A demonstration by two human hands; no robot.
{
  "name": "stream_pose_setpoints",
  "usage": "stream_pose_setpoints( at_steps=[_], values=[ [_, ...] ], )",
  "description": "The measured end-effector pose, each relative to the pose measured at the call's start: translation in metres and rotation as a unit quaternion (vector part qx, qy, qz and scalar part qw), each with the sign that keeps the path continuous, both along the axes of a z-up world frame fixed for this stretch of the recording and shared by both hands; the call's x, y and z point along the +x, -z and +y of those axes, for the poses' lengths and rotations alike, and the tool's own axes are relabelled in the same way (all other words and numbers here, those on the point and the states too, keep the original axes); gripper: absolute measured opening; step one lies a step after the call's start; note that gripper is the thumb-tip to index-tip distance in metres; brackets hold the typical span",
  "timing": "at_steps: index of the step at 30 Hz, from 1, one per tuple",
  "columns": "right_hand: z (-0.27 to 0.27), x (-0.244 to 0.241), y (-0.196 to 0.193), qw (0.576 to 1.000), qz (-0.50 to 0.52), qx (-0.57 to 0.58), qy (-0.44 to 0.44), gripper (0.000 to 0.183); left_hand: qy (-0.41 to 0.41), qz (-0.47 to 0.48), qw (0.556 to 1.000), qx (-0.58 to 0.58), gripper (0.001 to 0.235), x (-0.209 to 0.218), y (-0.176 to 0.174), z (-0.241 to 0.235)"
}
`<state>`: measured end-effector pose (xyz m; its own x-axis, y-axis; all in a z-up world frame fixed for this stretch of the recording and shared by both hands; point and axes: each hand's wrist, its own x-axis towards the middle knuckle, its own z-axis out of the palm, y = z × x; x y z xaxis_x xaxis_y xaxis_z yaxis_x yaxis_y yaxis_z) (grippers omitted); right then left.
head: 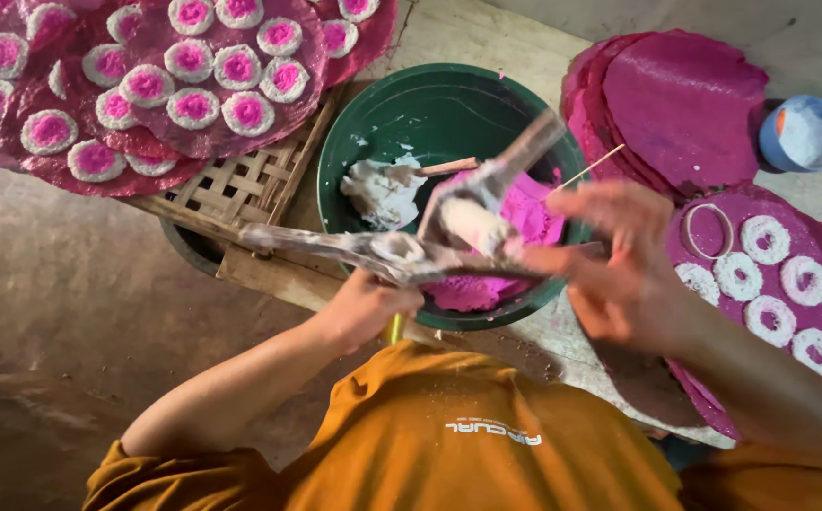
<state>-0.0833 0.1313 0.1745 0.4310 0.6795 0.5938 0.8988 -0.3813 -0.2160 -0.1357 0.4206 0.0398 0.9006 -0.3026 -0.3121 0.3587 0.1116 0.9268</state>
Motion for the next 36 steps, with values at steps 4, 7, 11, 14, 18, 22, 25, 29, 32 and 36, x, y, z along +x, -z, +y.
stream_pose_setpoints(
  at_steps=[4, 7, 11, 14, 18, 22, 25, 29, 32, 36],
  values=[
    [0.024, 0.038, 0.018, 0.986, 0.157, 0.030, 0.046, 0.048, -0.184, -0.200, 0.962, -0.034, 0.030, 0.016, 0.019, 0.035],
    [0.069, 0.057, 0.050, 0.986, 0.122, -0.110, 0.014, 0.036, -0.297, -0.346, 0.883, 0.107, 0.024, 0.039, 0.037, 0.055],
    [0.131, 0.090, 0.115, 0.882, -0.024, -0.447, 0.149, 0.019, -0.366, -0.349, 0.854, 0.125, 0.035, 0.072, 0.067, 0.045],
    [0.130, 0.126, 0.150, 0.856, 0.102, -0.488, 0.135, 0.022, -0.406, -0.465, 0.763, 0.192, 0.054, 0.088, 0.083, 0.040],
    [0.091, 0.127, 0.146, 0.891, 0.098, -0.435, 0.089, 0.018, -0.409, -0.367, 0.829, 0.102, 0.055, 0.090, 0.096, 0.032],
    [0.064, 0.114, 0.058, 0.968, 0.117, -0.187, -0.116, 0.024, -0.395, -0.286, 0.866, 0.110, 0.042, 0.092, 0.082, 0.039],
    [0.034, 0.118, 0.000, 0.807, 0.256, -0.519, 0.119, 0.031, -0.393, -0.391, 0.818, 0.156, 0.048, 0.092, 0.058, 0.040],
    [-0.041, 0.114, -0.030, 0.762, 0.509, -0.387, 0.098, 0.046, -0.353, -0.431, 0.686, 0.468, 0.059, 0.080, 0.007, 0.047],
    [-0.046, 0.107, -0.026, 0.724, 0.623, -0.292, 0.054, 0.047, -0.259, -0.551, 0.683, 0.404, 0.063, 0.067, -0.025, 0.040],
    [0.024, 0.082, -0.034, 0.848, 0.443, -0.266, -0.118, 0.042, -0.107, -0.428, 0.748, 0.495, 0.074, 0.061, -0.036, 0.014]
  ],
)
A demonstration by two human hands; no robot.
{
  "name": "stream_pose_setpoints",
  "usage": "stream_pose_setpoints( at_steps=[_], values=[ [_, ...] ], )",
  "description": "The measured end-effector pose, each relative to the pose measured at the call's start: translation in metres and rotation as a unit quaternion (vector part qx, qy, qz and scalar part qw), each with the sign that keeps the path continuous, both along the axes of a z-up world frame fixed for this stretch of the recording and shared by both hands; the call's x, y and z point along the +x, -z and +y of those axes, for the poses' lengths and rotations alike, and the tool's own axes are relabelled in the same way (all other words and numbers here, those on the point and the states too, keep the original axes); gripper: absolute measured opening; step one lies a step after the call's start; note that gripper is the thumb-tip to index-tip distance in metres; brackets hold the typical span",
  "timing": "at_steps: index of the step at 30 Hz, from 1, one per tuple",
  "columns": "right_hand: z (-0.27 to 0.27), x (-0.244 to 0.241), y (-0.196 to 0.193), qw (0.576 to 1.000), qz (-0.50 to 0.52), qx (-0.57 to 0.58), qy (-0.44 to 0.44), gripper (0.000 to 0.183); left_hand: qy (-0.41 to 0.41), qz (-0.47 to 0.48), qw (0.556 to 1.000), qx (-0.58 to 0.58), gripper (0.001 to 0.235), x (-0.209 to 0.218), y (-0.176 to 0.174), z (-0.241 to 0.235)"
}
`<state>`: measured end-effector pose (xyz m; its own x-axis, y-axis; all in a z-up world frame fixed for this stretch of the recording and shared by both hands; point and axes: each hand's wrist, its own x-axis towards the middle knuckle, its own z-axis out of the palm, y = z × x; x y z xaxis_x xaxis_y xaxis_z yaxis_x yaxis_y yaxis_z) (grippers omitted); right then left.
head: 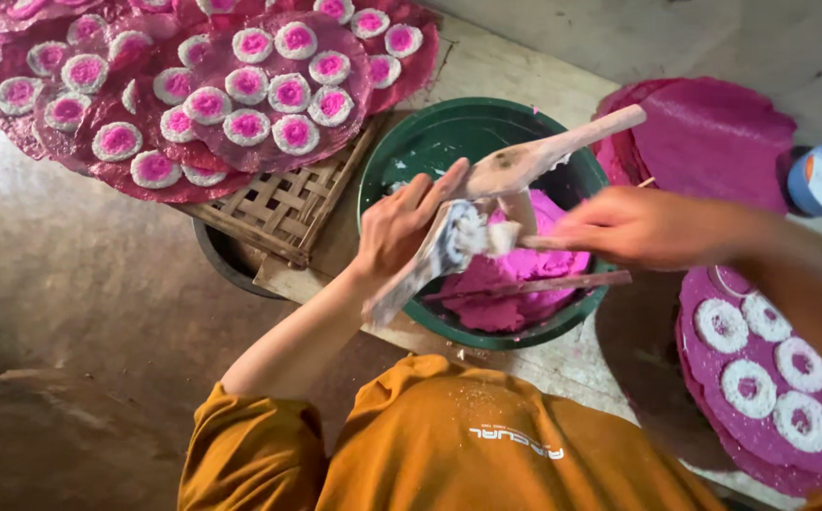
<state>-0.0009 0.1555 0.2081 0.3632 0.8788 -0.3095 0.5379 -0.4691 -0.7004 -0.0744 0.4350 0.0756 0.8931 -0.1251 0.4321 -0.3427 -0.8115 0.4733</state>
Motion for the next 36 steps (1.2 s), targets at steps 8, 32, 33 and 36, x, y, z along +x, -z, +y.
stream_pose_setpoints(
  at_steps=[8, 32, 33, 36],
  values=[
    [0.049, -0.085, 0.008, 0.708, -0.660, -0.131, -0.213, 0.024, 0.204, 0.328, 0.777, -0.497, 0.065, -0.010, 0.046, -0.023],
    [0.001, -0.088, -0.057, 0.908, -0.385, -0.157, 0.051, 0.040, 0.081, 0.086, 0.922, -0.370, 0.062, -0.009, 0.039, 0.005],
    [0.002, -0.077, -0.049, 0.953, -0.249, -0.119, 0.126, 0.035, 0.119, 0.078, 0.878, -0.456, 0.064, -0.010, 0.043, 0.002],
    [0.013, -0.049, 0.018, 0.934, 0.247, 0.075, 0.246, 0.028, 0.172, 0.035, 0.795, -0.581, 0.066, -0.010, 0.057, -0.021]
  ],
)
